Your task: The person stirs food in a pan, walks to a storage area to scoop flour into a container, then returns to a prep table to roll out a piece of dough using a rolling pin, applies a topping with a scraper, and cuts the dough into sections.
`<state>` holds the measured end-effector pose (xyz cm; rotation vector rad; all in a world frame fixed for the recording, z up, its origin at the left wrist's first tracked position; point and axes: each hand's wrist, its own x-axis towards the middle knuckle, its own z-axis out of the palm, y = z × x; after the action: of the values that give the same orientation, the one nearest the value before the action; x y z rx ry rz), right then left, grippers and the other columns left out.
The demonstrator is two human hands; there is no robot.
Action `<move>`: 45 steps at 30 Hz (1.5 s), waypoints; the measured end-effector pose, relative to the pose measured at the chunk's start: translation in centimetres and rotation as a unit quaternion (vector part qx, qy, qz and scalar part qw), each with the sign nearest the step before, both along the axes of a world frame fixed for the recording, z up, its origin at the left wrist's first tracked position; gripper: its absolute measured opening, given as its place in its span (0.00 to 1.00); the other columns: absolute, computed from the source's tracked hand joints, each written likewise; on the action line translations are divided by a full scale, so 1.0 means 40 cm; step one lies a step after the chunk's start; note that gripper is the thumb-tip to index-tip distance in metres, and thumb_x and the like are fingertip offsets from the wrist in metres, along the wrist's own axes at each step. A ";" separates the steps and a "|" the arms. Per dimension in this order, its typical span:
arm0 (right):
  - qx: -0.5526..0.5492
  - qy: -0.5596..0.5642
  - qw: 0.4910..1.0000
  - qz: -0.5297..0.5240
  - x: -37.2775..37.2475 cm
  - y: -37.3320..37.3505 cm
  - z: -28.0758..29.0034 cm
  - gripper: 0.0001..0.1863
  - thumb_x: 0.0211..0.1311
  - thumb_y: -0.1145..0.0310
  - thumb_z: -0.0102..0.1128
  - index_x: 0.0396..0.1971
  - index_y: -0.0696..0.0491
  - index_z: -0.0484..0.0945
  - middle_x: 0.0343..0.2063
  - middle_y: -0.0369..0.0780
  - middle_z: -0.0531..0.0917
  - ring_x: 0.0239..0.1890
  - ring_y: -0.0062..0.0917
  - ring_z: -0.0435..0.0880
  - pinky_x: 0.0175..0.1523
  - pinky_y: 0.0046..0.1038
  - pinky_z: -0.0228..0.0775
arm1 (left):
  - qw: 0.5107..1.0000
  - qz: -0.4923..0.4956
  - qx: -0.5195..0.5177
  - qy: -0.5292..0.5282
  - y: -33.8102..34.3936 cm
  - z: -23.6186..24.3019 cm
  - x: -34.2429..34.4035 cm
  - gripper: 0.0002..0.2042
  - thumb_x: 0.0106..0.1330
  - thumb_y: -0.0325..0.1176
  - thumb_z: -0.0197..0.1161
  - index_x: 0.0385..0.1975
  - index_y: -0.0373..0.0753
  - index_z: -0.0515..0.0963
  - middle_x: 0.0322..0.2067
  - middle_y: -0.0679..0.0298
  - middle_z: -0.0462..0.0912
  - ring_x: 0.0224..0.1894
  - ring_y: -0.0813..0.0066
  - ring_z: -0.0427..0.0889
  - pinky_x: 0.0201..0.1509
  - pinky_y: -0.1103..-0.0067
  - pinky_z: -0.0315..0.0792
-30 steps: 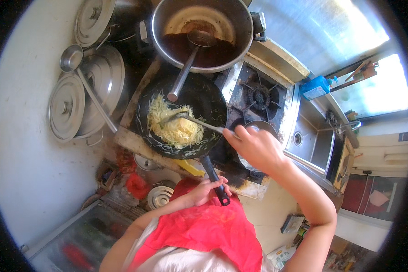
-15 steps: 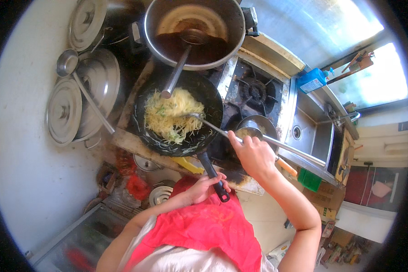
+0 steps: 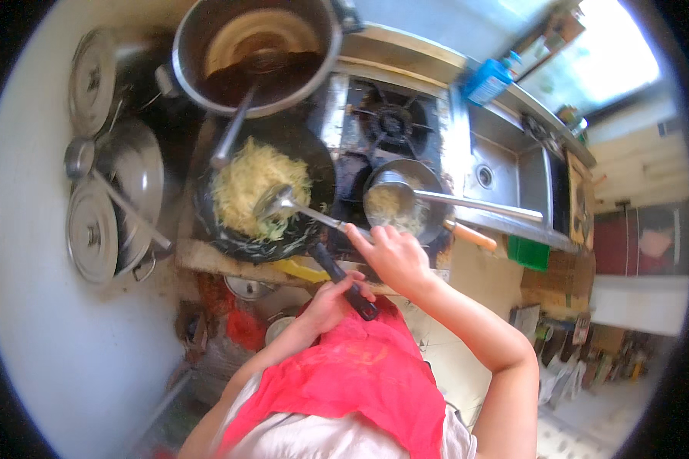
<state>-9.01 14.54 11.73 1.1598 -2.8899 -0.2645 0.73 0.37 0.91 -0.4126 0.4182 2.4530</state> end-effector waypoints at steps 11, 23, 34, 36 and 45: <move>-0.205 -0.115 0.971 -0.050 0.057 0.123 -0.119 0.34 0.43 0.64 0.69 0.55 0.54 0.72 0.39 0.38 0.77 0.44 0.31 0.80 0.45 0.32 0.74 | 0.998 0.069 -0.006 -0.002 0.057 0.010 0.026 0.30 0.67 0.63 0.48 0.50 0.40 0.74 0.40 0.59 0.82 0.43 0.62 0.79 0.51 0.64 0.71; -0.595 -0.300 0.480 -0.571 0.668 0.881 -0.276 0.21 0.69 0.50 0.49 0.42 0.53 0.80 0.37 0.39 0.84 0.29 0.28 0.82 0.35 0.30 0.73 | 0.937 -0.270 -0.077 0.208 0.378 -0.282 0.255 0.12 0.68 0.35 0.57 0.47 0.38 0.75 0.42 0.60 0.77 0.46 0.70 0.75 0.50 0.75 0.71; -0.971 -0.193 -0.059 -0.125 0.969 1.199 -0.307 0.37 0.70 0.38 0.32 0.66 0.52 0.58 0.65 0.41 0.66 0.64 0.32 0.66 0.63 0.38 0.62 | 0.385 -0.282 -0.198 0.857 1.409 0.199 0.489 0.28 0.59 0.45 0.62 0.57 0.38 0.69 0.60 0.49 0.67 0.63 0.48 0.63 0.67 0.59 0.55; -0.967 -0.162 -0.081 -0.181 0.964 1.246 -0.243 0.41 0.69 0.35 0.24 0.69 0.52 0.52 0.69 0.43 0.59 0.69 0.37 0.59 0.69 0.42 0.54 | 0.295 -0.295 -0.049 0.907 1.514 0.198 0.555 0.28 0.60 0.49 0.58 0.57 0.39 0.70 0.59 0.51 0.69 0.64 0.50 0.63 0.69 0.58 0.53; -0.962 0.206 0.068 -0.167 1.266 1.608 -0.057 0.43 0.66 0.33 0.32 0.67 0.53 0.58 0.67 0.46 0.61 0.64 0.41 0.67 0.66 0.47 0.57 | 0.043 -0.306 -0.285 0.907 2.098 -0.044 0.353 0.20 0.65 0.47 0.58 0.49 0.41 0.76 0.66 0.55 0.61 0.69 0.57 0.58 0.70 0.48 0.44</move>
<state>41.62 78.85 9.44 -0.3688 -0.4865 1.9209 14.86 84.27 -0.85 2.3390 1.7485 0.1255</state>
